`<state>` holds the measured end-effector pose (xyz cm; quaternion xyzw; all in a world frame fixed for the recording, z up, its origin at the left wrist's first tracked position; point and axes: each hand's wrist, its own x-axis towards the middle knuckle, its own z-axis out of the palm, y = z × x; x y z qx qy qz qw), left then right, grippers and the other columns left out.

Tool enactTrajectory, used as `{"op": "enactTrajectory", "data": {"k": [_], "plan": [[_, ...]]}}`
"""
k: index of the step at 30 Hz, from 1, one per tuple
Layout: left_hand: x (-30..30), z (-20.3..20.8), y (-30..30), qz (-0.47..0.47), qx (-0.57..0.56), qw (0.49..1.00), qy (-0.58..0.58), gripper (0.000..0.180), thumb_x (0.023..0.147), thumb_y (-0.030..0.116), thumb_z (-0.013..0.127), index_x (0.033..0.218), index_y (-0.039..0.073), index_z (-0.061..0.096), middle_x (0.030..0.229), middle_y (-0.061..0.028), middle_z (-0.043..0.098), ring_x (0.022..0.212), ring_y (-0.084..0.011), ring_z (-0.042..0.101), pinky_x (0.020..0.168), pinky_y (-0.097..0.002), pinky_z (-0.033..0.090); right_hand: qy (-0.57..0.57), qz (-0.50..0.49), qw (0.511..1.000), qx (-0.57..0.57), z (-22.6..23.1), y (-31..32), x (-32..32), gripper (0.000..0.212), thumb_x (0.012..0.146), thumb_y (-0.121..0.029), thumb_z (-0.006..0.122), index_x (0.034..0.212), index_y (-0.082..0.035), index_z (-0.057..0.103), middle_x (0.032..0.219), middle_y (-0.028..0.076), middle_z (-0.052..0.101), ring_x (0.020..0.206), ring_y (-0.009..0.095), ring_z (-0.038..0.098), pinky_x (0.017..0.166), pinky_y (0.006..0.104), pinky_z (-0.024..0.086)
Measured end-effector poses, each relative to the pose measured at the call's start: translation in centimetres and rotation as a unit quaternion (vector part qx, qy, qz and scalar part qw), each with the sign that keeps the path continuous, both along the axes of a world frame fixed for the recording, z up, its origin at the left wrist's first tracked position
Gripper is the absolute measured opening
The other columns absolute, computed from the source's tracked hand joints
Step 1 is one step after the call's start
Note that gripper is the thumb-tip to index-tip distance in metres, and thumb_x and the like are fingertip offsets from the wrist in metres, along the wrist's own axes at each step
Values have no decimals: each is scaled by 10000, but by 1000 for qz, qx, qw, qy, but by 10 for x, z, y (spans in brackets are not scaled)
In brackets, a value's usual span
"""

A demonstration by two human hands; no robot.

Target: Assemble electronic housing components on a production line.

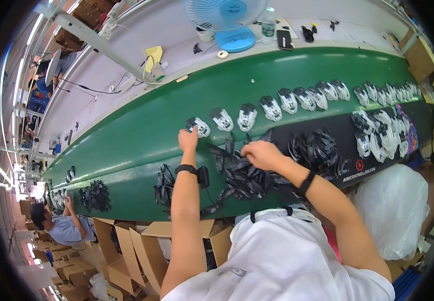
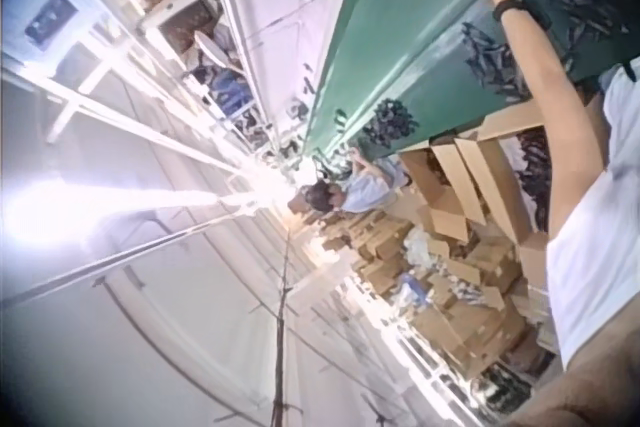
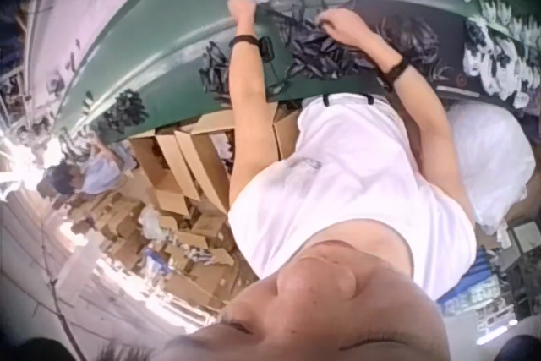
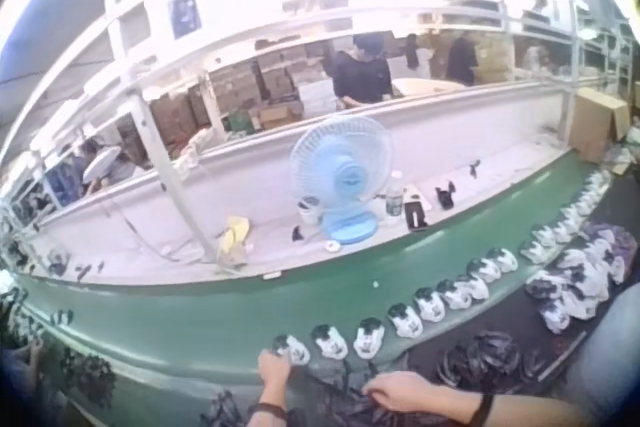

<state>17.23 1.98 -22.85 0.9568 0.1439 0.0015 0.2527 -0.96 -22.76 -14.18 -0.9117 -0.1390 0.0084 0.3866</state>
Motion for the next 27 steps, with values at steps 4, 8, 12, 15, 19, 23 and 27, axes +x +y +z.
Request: {"op": "enactTrajectory", "data": {"k": [4, 8, 12, 15, 19, 23, 27], "plan": [[11, 8, -34, 49, 19, 997, 50, 788, 705, 591, 643, 1118, -65, 503, 1180, -224, 484, 1098, -387, 480, 878, -464, 432, 73, -47, 992, -90, -34, 67, 61, 249, 735, -211, 661, 934, -75, 601, 906, 117, 595, 879, 318, 592, 746, 426, 483], [16, 10, -39, 8, 66, 997, 44, 829, 656, 636, 656, 1085, -55, 499, 1152, -184, 463, 1063, -370, 464, 857, -469, 427, 102, -103, 968, -203, -59, 100, 84, 354, 712, -247, 714, 965, -41, 577, 1018, 126, 556, 978, 320, 550, 832, 421, 457], [23, 3, -20, -31, 101, 992, -62, 670, 635, 450, 736, 1045, -17, 487, 1136, -156, 442, 980, -338, 496, 817, -448, 430, 39, -93, 991, -85, -68, 104, 88, 263, 696, -170, 715, 904, -90, 574, 984, 106, 547, 952, 321, 537, 818, 399, 454], [18, 23, -8, -36, -51, 992, -109, 716, 633, 344, 775, 1142, -30, 438, 1151, -192, 467, 1015, -350, 501, 861, -432, 427, 41, -88, 995, 29, -43, 94, 90, 199, 704, -114, 694, 851, -72, 567, 866, 89, 565, 841, 307, 562, 732, 386, 465], [-38, 80, -16, -35, -381, 906, -181, 694, 666, 164, 777, 1203, -12, 374, 1048, -172, 504, 932, -254, 528, 830, -362, 439, 40, -132, 980, 145, 2, 73, 64, 168, 764, -63, 663, 911, -25, 593, 832, 70, 616, 717, 191, 613, 621, 301, 480], [-124, 83, -34, -13, -715, 699, -9, 489, 809, 88, 634, 1219, 77, 367, 1023, -100, 559, 887, -200, 577, 766, -307, 488, -2, -111, 936, 335, 36, 45, 21, 195, 737, 105, 588, 907, 11, 603, 1013, 91, 593, 971, 177, 595, 836, 282, 492], [-187, 110, -54, -62, -760, 644, 72, 533, 845, 126, 586, 1288, 78, 293, 1070, -127, 573, 905, -202, 596, 769, -305, 496, 181, 32, 850, 494, 72, 18, -23, 260, 746, 57, 546, 995, 66, 619, 1063, 111, 593, 1005, 191, 579, 921, 309, 442]]}}
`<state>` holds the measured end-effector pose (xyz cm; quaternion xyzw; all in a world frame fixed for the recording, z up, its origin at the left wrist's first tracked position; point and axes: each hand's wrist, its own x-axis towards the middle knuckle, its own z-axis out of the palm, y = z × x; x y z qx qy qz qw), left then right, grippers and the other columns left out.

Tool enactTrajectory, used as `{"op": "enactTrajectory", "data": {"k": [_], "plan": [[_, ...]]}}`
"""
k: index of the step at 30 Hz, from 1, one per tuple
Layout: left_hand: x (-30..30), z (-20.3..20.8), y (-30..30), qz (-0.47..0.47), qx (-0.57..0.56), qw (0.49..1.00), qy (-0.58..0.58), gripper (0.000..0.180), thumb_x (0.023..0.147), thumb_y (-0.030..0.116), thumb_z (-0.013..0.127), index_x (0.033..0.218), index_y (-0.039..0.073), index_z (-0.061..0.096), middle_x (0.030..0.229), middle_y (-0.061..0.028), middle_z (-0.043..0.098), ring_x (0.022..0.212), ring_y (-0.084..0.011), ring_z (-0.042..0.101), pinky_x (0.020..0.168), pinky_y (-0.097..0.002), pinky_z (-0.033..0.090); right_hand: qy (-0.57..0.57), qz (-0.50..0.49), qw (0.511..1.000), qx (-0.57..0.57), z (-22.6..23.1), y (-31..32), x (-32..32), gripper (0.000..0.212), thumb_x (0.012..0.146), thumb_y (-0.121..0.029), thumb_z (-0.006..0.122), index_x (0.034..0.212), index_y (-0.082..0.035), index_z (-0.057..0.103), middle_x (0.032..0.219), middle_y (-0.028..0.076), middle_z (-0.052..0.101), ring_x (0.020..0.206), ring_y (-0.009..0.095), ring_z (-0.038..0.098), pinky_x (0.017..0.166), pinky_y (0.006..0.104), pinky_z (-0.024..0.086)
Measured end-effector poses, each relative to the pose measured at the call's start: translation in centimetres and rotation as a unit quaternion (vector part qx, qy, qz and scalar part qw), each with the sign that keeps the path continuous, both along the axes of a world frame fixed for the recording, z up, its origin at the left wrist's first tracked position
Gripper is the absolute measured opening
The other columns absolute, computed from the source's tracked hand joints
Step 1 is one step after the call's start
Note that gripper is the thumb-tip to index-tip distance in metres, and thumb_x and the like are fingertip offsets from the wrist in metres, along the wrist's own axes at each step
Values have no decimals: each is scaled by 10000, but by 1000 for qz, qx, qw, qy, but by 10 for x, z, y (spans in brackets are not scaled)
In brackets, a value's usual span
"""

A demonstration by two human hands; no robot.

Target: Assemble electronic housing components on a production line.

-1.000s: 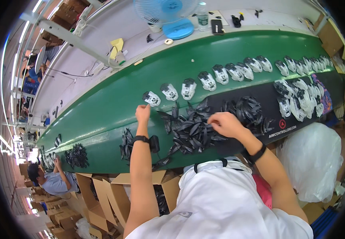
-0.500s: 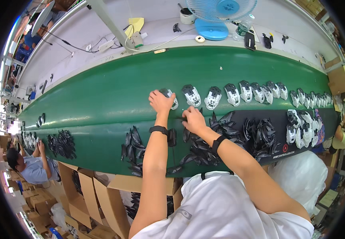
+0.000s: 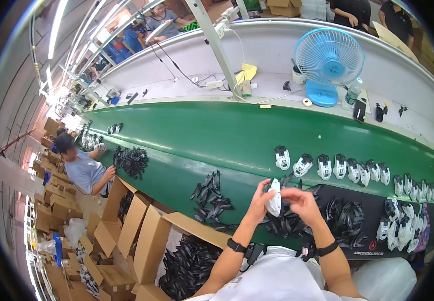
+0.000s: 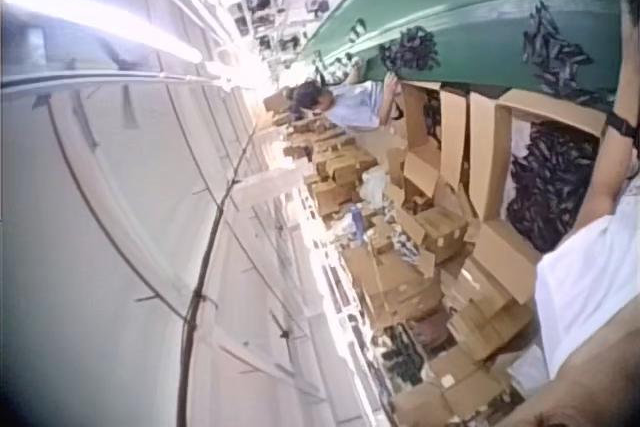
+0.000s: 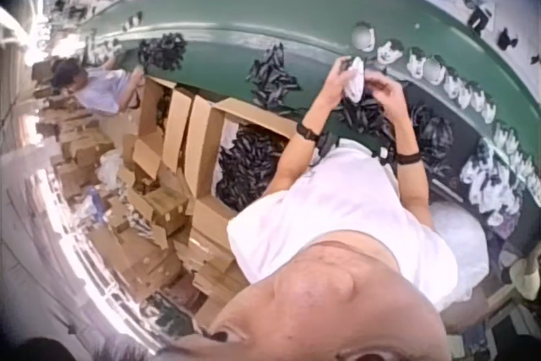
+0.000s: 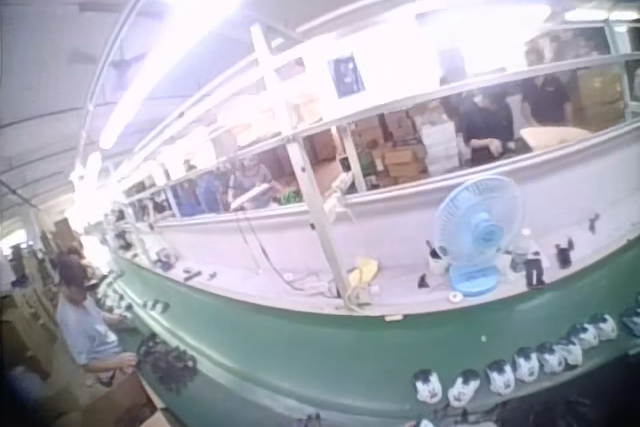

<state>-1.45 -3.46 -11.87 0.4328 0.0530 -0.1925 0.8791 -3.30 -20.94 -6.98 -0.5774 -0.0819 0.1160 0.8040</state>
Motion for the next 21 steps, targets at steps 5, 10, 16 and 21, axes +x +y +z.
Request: {"op": "enactTrajectory", "data": {"k": [5, 10, 16, 21], "plan": [[-43, 35, -35, 7, 45, 997, -66, 559, 841, 118, 590, 1306, 66, 284, 1092, -92, 521, 991, -162, 537, 867, -303, 441, 101, -96, 988, 64, -16, -5, -23, 165, 808, -41, 610, 948, 45, 601, 915, 78, 617, 782, 110, 573, 742, 250, 470], [-51, 45, -43, 61, 75, 988, -119, 629, 807, 138, 640, 1320, 7, 301, 1170, -98, 482, 1079, -166, 482, 926, -303, 397, 38, -109, 992, 43, 19, 0, -31, 245, 826, -16, 595, 1064, 35, 563, 938, 45, 591, 830, 87, 558, 758, 231, 467], [-67, 63, -38, 129, 125, 977, -119, 546, 781, 126, 691, 1217, -3, 390, 1079, -75, 520, 975, -135, 512, 854, -270, 426, 86, -36, 995, 41, 42, -38, -48, 303, 867, -76, 568, 1158, 6, 571, 888, -18, 582, 800, 37, 540, 729, 171, 442], [-75, 66, -66, 171, 161, 966, -113, 381, 863, 206, 617, 1134, 0, 444, 975, -51, 534, 884, -98, 489, 786, -247, 418, 86, -224, 969, 54, 66, -22, -66, 204, 895, -98, 523, 1069, -29, 606, 790, -38, 584, 666, 10, 516, 593, 165, 415]]}}
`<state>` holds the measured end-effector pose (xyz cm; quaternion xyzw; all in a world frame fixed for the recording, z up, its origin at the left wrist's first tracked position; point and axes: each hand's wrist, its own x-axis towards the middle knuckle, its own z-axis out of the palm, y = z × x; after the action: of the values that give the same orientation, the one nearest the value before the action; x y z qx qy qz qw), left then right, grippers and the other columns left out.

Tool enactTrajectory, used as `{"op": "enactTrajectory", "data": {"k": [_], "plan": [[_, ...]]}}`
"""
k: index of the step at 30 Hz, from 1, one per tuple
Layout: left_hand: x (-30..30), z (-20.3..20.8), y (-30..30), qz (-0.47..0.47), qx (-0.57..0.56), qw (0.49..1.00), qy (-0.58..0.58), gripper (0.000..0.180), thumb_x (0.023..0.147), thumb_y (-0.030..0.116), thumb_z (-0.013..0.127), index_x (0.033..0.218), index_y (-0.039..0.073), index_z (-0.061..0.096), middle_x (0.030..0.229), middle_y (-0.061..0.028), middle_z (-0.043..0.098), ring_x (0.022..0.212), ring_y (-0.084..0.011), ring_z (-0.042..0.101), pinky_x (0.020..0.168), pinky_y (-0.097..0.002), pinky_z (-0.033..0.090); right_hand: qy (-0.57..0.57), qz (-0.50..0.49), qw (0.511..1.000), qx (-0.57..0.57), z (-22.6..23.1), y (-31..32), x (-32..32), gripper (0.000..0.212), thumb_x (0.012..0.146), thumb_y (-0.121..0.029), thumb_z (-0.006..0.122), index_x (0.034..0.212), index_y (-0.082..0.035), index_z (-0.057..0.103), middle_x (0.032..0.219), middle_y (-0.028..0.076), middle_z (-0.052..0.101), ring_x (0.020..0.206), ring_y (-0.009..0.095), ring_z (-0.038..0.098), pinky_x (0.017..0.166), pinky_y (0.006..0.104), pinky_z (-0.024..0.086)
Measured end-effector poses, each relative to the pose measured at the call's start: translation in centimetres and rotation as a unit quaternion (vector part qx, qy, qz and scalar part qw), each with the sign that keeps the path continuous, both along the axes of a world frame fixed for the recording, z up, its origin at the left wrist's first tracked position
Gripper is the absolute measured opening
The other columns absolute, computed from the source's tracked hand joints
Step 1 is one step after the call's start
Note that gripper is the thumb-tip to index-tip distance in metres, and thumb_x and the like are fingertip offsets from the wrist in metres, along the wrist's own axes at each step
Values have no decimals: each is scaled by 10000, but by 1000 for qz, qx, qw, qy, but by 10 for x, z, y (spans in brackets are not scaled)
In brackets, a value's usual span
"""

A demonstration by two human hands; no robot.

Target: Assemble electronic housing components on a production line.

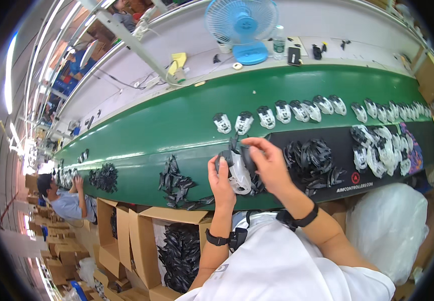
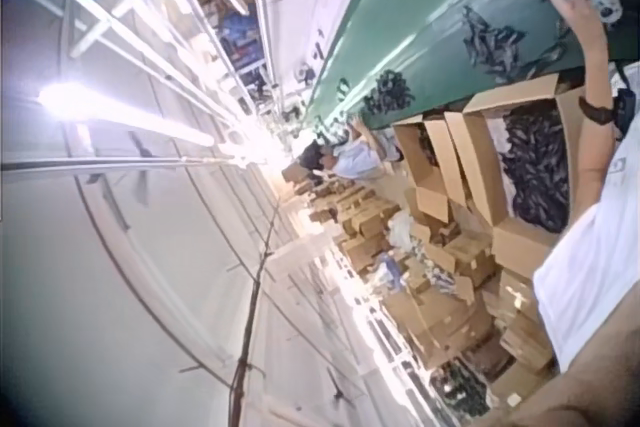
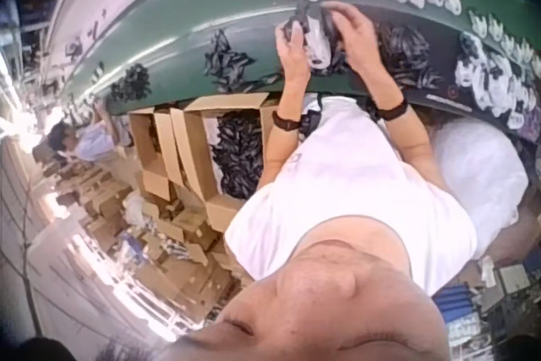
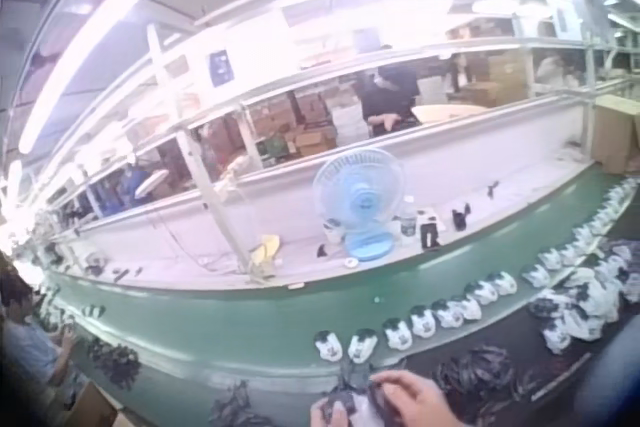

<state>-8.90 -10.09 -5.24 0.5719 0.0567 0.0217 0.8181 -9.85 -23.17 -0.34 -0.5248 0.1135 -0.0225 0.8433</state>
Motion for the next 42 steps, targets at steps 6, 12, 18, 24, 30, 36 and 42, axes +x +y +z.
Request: {"op": "enactTrajectory", "data": {"k": [6, 12, 18, 24, 30, 36, 42], "plan": [[-9, 29, -21, 6, 178, 977, -118, 311, 899, 197, 558, 1104, -9, 446, 940, -61, 537, 847, -102, 497, 755, -244, 423, -96, -94, 985, -104, -24, 16, 0, 121, 910, -100, 482, 972, -20, 549, 799, -9, 523, 667, 33, 453, 618, 187, 397], [-11, 32, -23, -44, 194, 968, -151, 329, 868, 161, 579, 1106, -21, 441, 887, -85, 564, 759, -115, 542, 683, -257, 452, -47, 8, 996, -70, -44, 4, -1, 211, 867, -156, 346, 906, -49, 523, 814, 5, 524, 770, 70, 493, 697, 234, 424], [-7, 35, -16, -54, 319, 918, -230, 318, 856, 133, 580, 1092, -27, 441, 801, -84, 598, 670, -126, 565, 621, -260, 461, 211, 114, 934, 267, -27, 0, 10, 311, 881, -374, 511, 854, -76, 597, 756, 7, 596, 679, 130, 571, 632, 294, 476], [6, 41, -1, -112, 252, 948, -159, 259, 901, 219, 521, 981, -26, 491, 706, -121, 592, 587, -173, 573, 541, -290, 438, 147, 21, 987, 69, -37, 10, 13, 324, 902, -341, 530, 979, -30, 579, 879, 47, 583, 774, 133, 572, 677, 286, 474], [8, 47, 12, -165, 301, 929, -135, 225, 914, 217, 483, 885, -5, 496, 652, -106, 561, 555, -174, 547, 516, -327, 419, 101, 135, 984, -52, -15, -1, 13, 416, 949, -329, 451, 882, 37, 638, 814, 69, 582, 786, 132, 524, 740, 268, 411], [18, 53, -12, -39, 288, 944, -157, 246, 938, 211, 420, 876, -20, 473, 626, -94, 534, 544, -146, 504, 500, -301, 394, 60, 11, 994, 86, -30, 18, 34, 329, 930, -310, 467, 765, -45, 571, 722, 23, 537, 633, 116, 495, 589, 263, 400], [25, 44, -4, -91, 255, 951, -147, 227, 918, 205, 462, 910, -22, 477, 620, -164, 547, 524, -327, 588, 469, -358, 436, 187, -3, 973, 135, -16, 19, 33, 282, 887, -304, 559, 922, -25, 550, 852, 35, 560, 786, 110, 530, 735, 254, 426]]}}
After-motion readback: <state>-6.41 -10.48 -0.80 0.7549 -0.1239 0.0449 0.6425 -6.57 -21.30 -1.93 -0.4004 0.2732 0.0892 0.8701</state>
